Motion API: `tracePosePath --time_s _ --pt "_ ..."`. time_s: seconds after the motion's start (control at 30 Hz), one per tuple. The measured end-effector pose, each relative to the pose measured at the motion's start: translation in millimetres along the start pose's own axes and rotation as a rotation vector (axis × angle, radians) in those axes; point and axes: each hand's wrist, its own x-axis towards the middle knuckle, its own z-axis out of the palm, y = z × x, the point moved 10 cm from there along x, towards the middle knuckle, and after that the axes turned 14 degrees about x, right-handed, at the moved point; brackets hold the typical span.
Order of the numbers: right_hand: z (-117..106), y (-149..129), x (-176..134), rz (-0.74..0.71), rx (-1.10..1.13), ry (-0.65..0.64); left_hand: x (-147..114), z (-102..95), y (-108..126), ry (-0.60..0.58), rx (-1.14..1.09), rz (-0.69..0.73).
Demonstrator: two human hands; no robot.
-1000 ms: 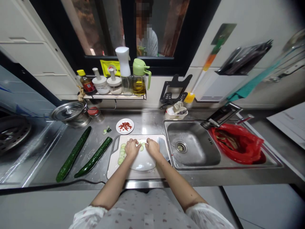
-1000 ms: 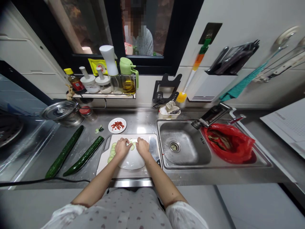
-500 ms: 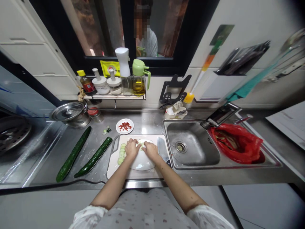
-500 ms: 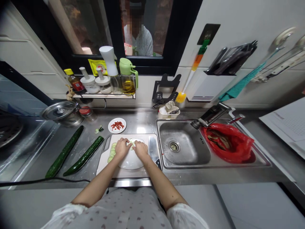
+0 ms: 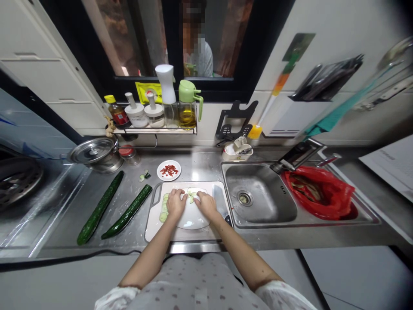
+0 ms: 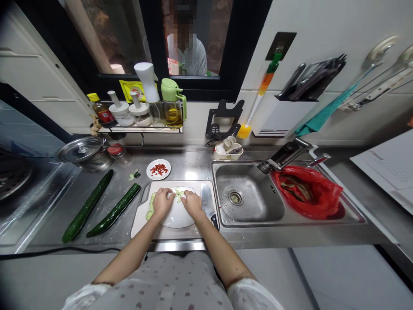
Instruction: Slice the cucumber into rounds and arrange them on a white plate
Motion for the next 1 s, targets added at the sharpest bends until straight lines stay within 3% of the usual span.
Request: tracePosePath --time_s 0.4,0.67,1.0 --pt "3.9 13.9 -26.2 0.008 0.058 0.019 -41.4 -23.3 -63.2 0.07 -0.116 -0.09" --pt "1.7 21.1 -42.7 0.036 0.073 0.049 -68.1 -16.2 -115.8 -0.032 0.032 -0.17" --pt "5.9 27.4 -49.0 0.047 0.106 0.062 -75.6 -3.7 -122.9 -0.066 0.168 -0.207"
